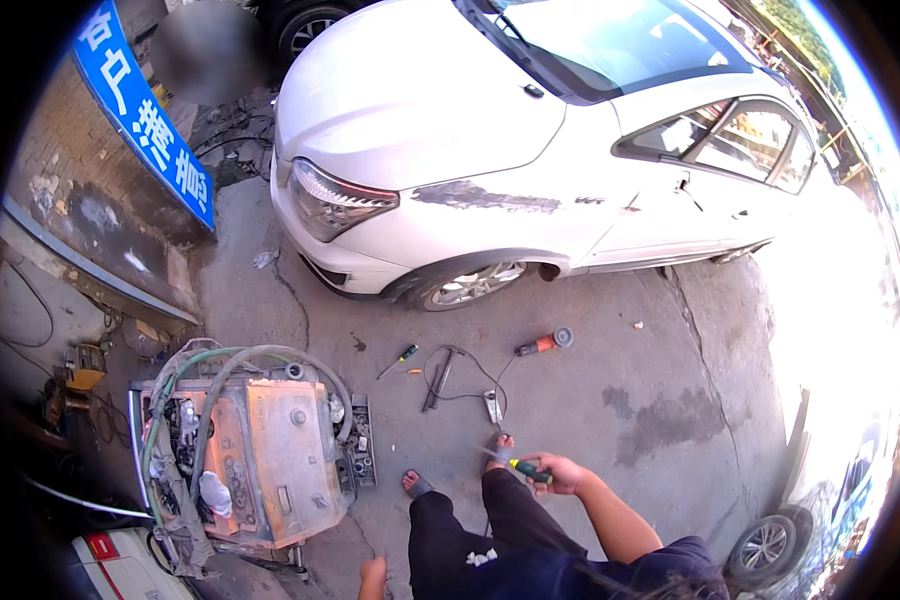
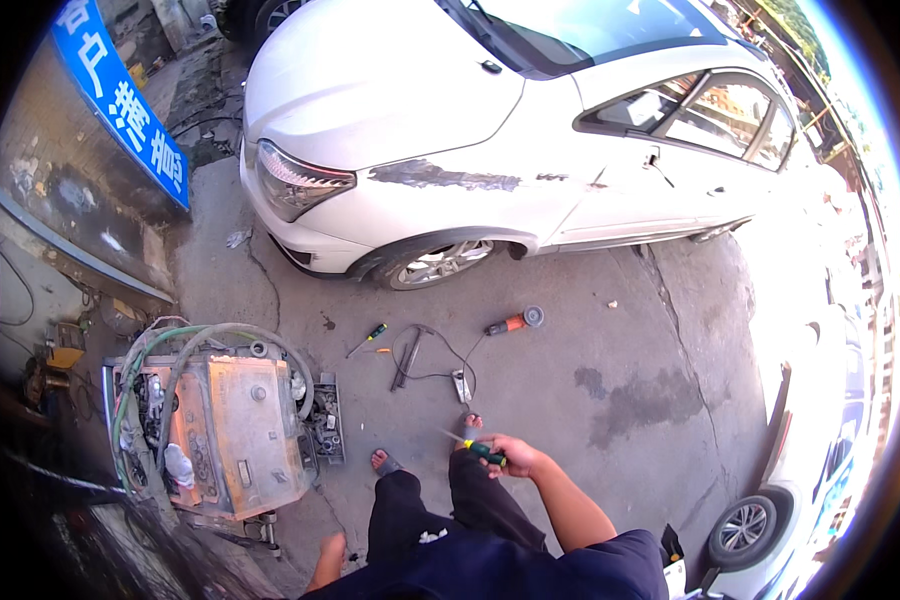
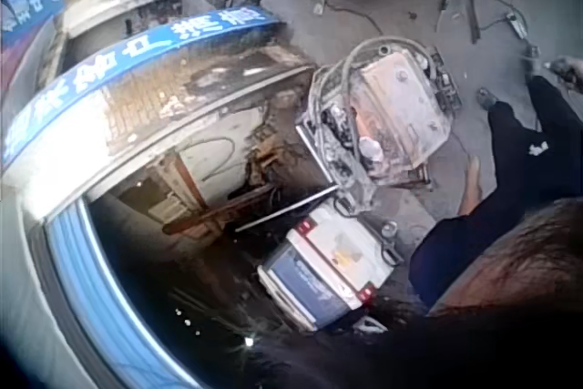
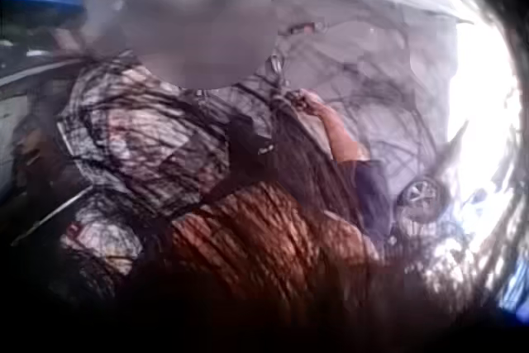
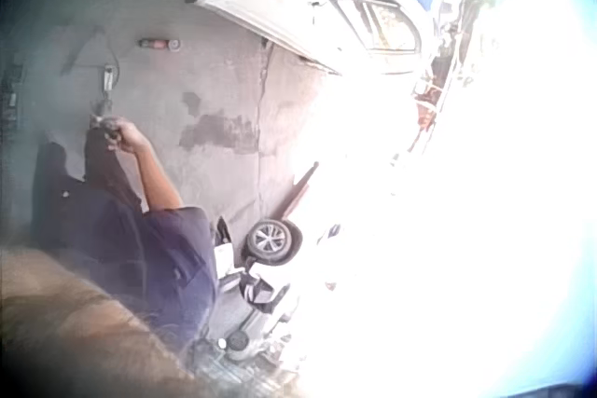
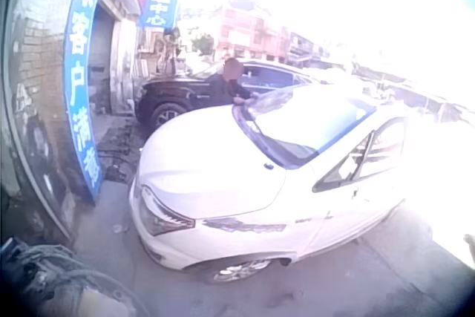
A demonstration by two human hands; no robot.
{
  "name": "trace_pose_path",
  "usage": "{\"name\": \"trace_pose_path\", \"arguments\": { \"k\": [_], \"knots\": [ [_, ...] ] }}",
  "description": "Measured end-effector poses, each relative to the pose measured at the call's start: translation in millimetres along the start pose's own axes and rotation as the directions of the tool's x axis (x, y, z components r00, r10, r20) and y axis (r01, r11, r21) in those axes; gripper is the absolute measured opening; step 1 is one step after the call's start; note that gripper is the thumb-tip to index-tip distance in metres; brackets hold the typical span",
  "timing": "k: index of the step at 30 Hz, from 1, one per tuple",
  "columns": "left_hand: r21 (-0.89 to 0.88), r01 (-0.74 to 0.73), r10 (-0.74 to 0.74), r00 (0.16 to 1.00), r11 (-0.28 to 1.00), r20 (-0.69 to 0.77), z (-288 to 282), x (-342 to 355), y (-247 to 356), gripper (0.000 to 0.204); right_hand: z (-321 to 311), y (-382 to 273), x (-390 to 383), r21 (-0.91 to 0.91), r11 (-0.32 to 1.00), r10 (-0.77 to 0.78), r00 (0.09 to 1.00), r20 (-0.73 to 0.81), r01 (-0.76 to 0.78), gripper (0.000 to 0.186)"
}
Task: The person sits on the ground and then stands to use an angle grinder to sand the front bumper of a white car. The person moves the tool back and forth across the bumper surface, removing paint to expose the underlying material.
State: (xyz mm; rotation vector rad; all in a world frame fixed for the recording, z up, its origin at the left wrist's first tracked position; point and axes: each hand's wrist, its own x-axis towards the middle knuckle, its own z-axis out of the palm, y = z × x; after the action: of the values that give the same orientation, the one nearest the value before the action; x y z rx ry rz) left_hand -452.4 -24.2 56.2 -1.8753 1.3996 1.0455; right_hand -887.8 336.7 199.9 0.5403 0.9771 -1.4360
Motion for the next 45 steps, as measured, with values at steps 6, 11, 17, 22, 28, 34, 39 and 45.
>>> {"name": "trace_pose_path", "arguments": {
  "k": [6, 11, 17, 22, 28, 34, 39, 45],
  "knots": [
    [0.034, -0.225, 0.216, 0.961, 0.974, 0.170, -18, -2, 150, 0.033, 8, -15, -99, -0.023, 0.950, -0.307, 0.920, -0.245, 0.311, 0.036],
    [-0.243, -0.609, 0.578, 0.793, 0.755, -0.191, -32, -47, 198, 0.027, -61, -27, -112, 0.184, 0.885, -0.313, 0.840, -0.444, 0.427, 0.020],
    [-0.501, -0.211, 0.061, 0.952, 0.839, -0.298, 26, -103, 100, 0.018, -163, -69, -113, 0.183, 0.896, -0.310, 0.864, -0.397, 0.405, 0.016],
    [-0.314, 0.122, -0.092, 0.990, 0.942, 0.108, 142, -209, -4, 0.020, -266, -55, -162, 0.407, 0.839, -0.212, 0.906, -0.367, 0.362, 0.016],
    [0.156, 0.062, -0.107, 0.947, 0.986, 0.303, 207, -254, 7, 0.026, -386, -31, -213, 0.647, 0.623, -0.102, 0.866, -0.489, 0.439, 0.016],
    [0.204, -0.204, 0.249, 0.941, 0.957, -0.227, 188, -238, 180, 0.026, -421, 22, -245, 0.694, 0.426, 0.009, 0.764, -0.645, 0.581, 0.015],
    [-0.103, -0.646, 0.625, 0.760, 0.757, -0.178, 244, -297, 342, 0.023, -440, 34, -272, 0.631, 0.528, 0.171, 0.657, -0.734, 0.568, 0.014],
    [0.180, -0.752, 0.773, 0.609, 0.634, -0.176, 293, -316, 373, 0.025, -412, -90, -265, 0.188, 0.893, -0.097, 0.582, -0.808, 0.410, 0.008]
  ]
}}
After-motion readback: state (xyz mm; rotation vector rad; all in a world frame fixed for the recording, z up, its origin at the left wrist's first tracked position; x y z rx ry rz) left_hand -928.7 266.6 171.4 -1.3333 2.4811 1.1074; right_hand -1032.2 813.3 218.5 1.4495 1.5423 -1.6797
